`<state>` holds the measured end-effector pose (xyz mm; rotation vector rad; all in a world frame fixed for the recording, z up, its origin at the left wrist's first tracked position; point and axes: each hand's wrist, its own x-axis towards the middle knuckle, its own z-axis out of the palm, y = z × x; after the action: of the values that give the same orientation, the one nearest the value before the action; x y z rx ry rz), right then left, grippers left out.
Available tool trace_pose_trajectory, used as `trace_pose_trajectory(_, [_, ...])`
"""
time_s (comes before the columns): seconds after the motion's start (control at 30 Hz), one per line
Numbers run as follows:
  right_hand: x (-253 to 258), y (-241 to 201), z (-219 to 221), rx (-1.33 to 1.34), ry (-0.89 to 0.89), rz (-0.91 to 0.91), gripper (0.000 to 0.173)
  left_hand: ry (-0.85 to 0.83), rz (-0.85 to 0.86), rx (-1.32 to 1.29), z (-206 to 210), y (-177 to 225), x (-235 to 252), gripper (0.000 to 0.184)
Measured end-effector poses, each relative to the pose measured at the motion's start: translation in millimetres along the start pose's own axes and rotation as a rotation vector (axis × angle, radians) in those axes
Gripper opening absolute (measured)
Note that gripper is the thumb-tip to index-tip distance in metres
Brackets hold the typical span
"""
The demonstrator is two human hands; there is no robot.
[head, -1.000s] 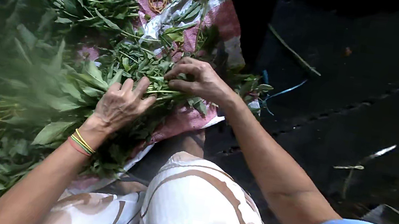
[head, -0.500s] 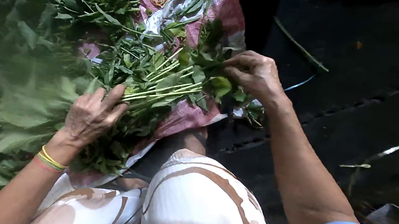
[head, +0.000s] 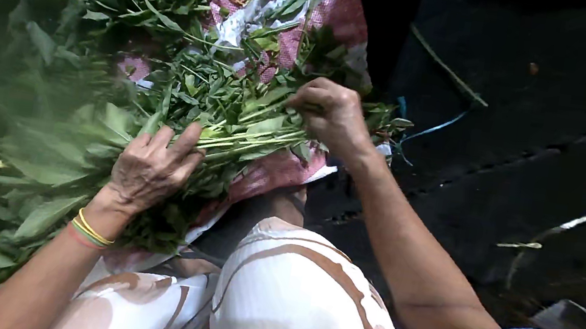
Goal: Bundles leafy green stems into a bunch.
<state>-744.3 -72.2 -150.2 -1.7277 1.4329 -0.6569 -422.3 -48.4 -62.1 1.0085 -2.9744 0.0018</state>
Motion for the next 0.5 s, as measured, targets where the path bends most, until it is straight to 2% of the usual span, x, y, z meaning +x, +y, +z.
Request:
trace_pose_trajectory(0.13, [-4, 27, -24, -0.241, 0.102, 0.169, 0.02, 0.033, 0.026, -0.009, 1, 7, -4, 0.018])
trace_pose_trajectory(0.23, [3, 17, -26, -0.226, 0.172, 0.166, 0.024, 0.008, 0.064, -0.026, 3, 15, 1, 0.019])
trace_pose_trajectory(0.3, [11, 0, -23, -0.039, 0.075, 0.094, 0.033, -0.019, 0.085, -0.028, 4, 18, 8, 0.019])
trace_pose_trajectory(0.4, [19, -31, -2, 0.143, -0.206, -0.057, 0.05, -0.021, 0.094, -0.027, 1, 19, 17, 0.019])
trace_pose_trajectory(0.43, [21, -35, 5, 0.165, -0.29, -0.104, 0.045, -0.018, 0.091, -0.024, -1, 19, 19, 0.019])
trace_pose_trajectory(0.5, [23, -32, 12, 0.183, -0.345, -0.195, 0.033, -0.007, 0.085, -0.017, -5, 16, 20, 0.018])
